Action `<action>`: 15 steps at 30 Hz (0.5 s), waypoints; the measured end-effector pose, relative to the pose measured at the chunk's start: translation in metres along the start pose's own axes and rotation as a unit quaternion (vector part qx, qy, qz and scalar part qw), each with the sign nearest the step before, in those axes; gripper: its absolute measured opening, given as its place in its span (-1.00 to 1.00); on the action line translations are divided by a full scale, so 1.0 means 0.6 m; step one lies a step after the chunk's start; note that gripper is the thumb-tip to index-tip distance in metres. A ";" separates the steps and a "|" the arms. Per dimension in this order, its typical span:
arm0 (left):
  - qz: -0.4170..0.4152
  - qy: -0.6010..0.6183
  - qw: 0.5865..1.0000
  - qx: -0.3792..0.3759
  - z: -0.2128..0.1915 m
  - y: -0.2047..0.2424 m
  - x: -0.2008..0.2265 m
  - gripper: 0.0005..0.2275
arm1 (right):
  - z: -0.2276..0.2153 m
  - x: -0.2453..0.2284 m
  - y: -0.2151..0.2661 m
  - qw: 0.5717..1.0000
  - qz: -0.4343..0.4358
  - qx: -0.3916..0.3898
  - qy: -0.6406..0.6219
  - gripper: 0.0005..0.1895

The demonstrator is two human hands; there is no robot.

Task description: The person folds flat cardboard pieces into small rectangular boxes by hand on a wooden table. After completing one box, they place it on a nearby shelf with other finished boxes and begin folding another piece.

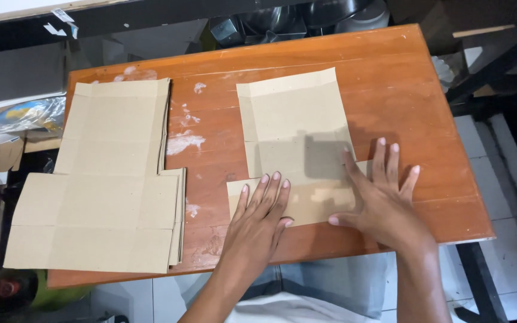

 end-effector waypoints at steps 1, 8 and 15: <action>0.002 -0.009 1.000 0.005 0.001 0.002 0.001 -0.49 | 0.001 -0.004 0.000 1.000 -0.010 -0.005 0.001 0.39; -0.001 0.010 1.000 -0.008 -0.006 0.002 0.003 -0.48 | -0.021 -0.100 -0.017 0.962 -0.211 0.098 0.142 0.68; -0.070 0.069 0.994 0.045 -0.014 -0.014 0.027 -0.61 | -0.006 -0.039 -0.034 0.991 -0.098 -0.095 0.011 0.55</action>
Point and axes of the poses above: each hand's wrist, its own y-axis away from the middle knuckle, its own z-axis out of the palm, x = y × z, the point moved 8 cm from there along -y, towards the middle knuckle, and after that the axes turned 7 degrees about -z, right-handed, at the moved point
